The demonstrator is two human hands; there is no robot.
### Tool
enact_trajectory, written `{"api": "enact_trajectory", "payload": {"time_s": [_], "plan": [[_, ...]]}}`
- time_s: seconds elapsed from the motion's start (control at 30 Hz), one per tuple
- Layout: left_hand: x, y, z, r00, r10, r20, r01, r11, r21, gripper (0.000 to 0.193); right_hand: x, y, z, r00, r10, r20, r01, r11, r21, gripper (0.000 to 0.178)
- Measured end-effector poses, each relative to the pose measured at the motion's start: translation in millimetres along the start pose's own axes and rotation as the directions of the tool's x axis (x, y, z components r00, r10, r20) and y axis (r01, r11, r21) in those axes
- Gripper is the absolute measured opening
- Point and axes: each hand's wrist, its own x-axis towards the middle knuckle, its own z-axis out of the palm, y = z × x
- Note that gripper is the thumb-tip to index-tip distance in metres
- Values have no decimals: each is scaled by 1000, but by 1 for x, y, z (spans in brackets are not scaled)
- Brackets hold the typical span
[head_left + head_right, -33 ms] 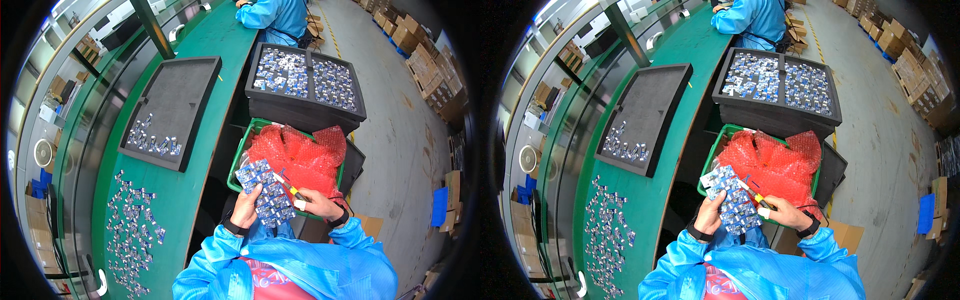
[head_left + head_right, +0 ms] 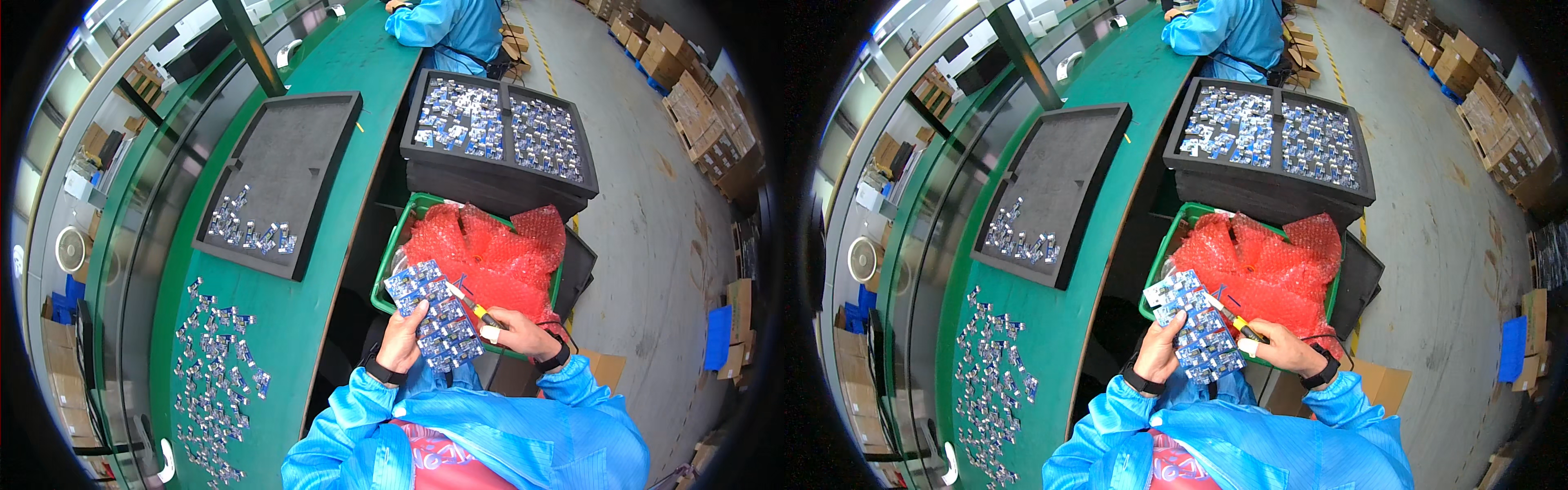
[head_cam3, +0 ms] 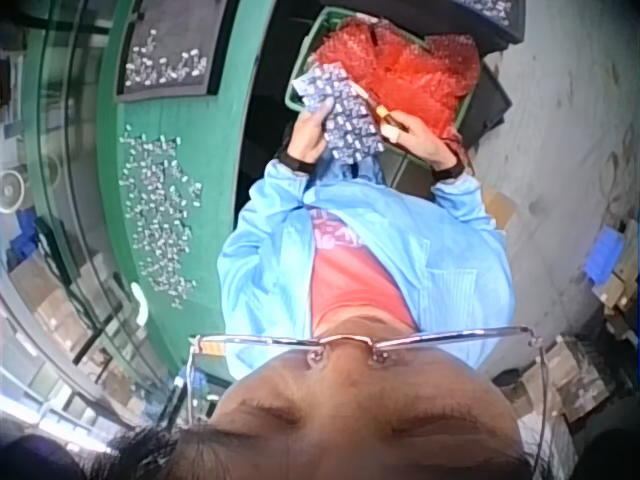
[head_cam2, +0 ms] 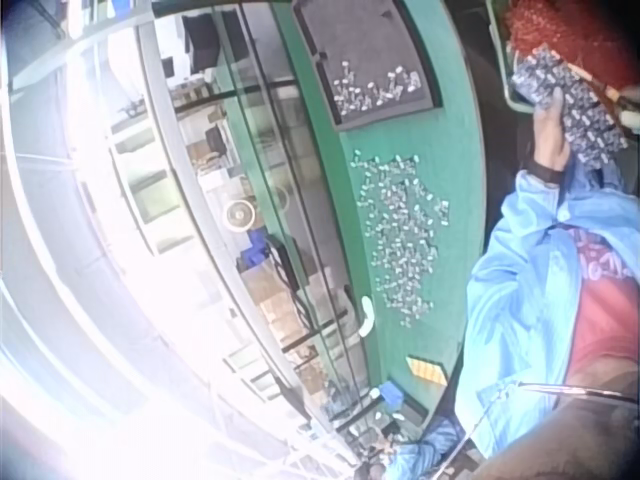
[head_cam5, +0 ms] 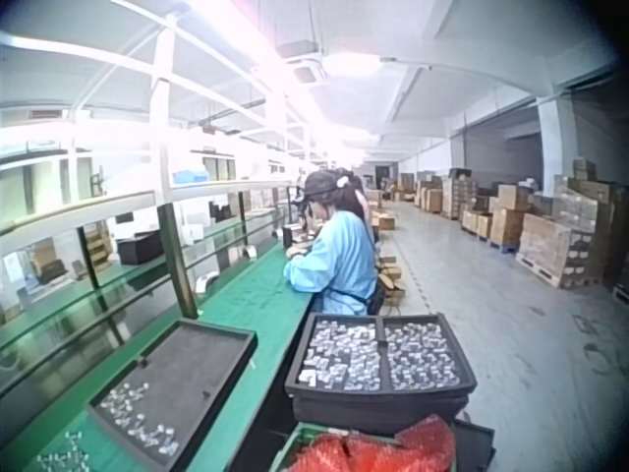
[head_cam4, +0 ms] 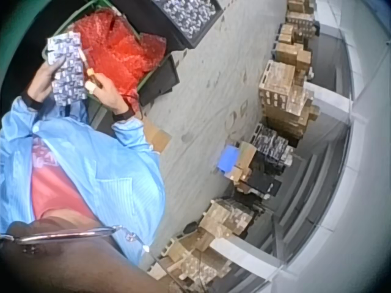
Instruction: Assembling electronic circuit boards into plastic housings at a factory workbench.
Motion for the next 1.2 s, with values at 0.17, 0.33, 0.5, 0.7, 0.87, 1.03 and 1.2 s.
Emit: {"api": "enact_trajectory", "payload": {"time_s": [0.17, 0.33, 0.5, 0.7, 0.87, 1.03, 1.2], "plan": [[0, -4, 7, 1000, 23, -11, -23, 999, -23, 29, 0, -9, 26, 865, -361, -349, 56, 759, -648, 34], [9, 3, 2, 999, 44, -26, -45, 999, -29, 28, 5, 10, 3, 952, -195, -236, 123, 949, -289, 33], [14, 4, -6, 997, 71, -40, -74, 995, -60, 26, -1, 7, -3, 980, -190, -54, 181, 972, -150, 27], [14, 4, -5, 998, 56, -31, -58, 996, -60, 26, -5, 0, 5, 986, -117, -119, 69, 936, -345, 30], [17, -1, -6, 995, 77, -70, -81, 995, -55, 25, 1, 2, 8, 955, -173, -241, 52, 898, -438, 33], [17, 5, -6, 995, 85, -43, -87, 994, -59, 26, -1, 15, -8, 979, -205, -14, 200, 964, -175, 33], [14, 5, -2, 997, 77, -23, -78, 995, -55, 25, -2, 7, -3, 994, -112, 14, 112, 992, -59, 33]]}}
